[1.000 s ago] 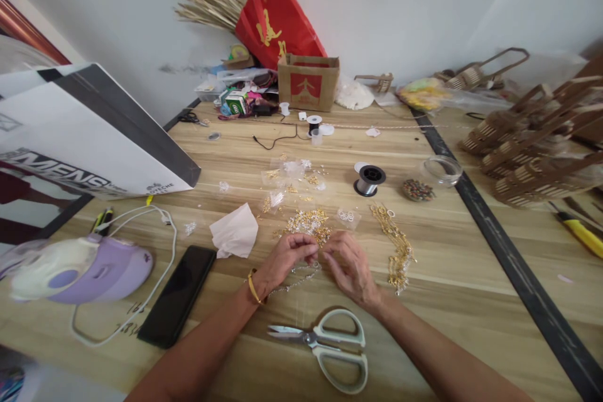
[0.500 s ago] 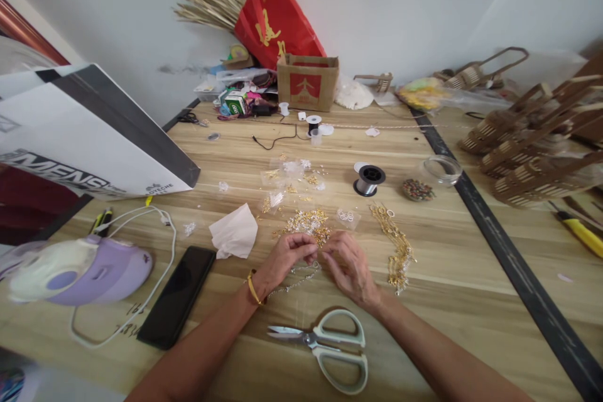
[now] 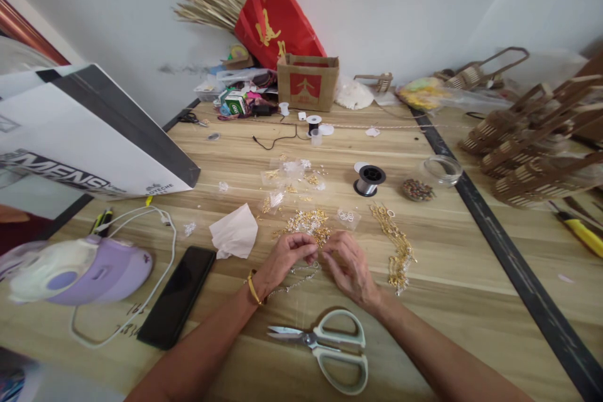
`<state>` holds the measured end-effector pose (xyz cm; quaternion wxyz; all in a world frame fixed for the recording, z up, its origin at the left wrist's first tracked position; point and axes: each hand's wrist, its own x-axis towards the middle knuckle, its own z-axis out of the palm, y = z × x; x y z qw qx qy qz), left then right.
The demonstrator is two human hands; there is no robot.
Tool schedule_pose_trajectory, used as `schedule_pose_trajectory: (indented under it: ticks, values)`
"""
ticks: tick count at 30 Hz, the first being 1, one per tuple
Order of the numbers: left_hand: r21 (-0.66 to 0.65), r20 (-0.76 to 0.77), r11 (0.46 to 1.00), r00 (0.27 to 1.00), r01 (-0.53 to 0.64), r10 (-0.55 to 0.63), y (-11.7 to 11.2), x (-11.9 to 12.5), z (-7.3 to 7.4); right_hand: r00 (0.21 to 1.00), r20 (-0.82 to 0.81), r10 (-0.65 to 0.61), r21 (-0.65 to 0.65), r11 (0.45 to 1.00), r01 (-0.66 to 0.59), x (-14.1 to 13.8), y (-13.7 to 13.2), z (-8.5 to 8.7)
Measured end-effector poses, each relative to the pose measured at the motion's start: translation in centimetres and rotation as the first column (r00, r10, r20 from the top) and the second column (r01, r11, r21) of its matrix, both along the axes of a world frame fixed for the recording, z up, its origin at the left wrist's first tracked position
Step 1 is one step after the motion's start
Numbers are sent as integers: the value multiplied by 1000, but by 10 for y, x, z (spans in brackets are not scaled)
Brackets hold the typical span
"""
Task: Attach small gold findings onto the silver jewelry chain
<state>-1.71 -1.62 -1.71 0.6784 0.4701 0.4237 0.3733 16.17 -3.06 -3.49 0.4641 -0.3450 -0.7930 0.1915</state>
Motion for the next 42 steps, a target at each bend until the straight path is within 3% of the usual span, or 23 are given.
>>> schedule_pose_trajectory:
  ticks: [15,21,32,42]
  values:
    - [-45,22,999,999,-24,25,0,1,-2,1000,-2,-21,0,1000,21,-1,0,2]
    - [-107,112,993,992,-47,59,-1,3,-8,1000,-3,-12,6,1000,12,-1,0,1]
    - [-196,174,977,978,-79,114,-3,9,-1,999,-29,-38,42,998,39,-2,-1,1]
    - [-151,172,984,978,-91,117,-2,9,1,1000,-25,-9,34,999,10,-2,0,0]
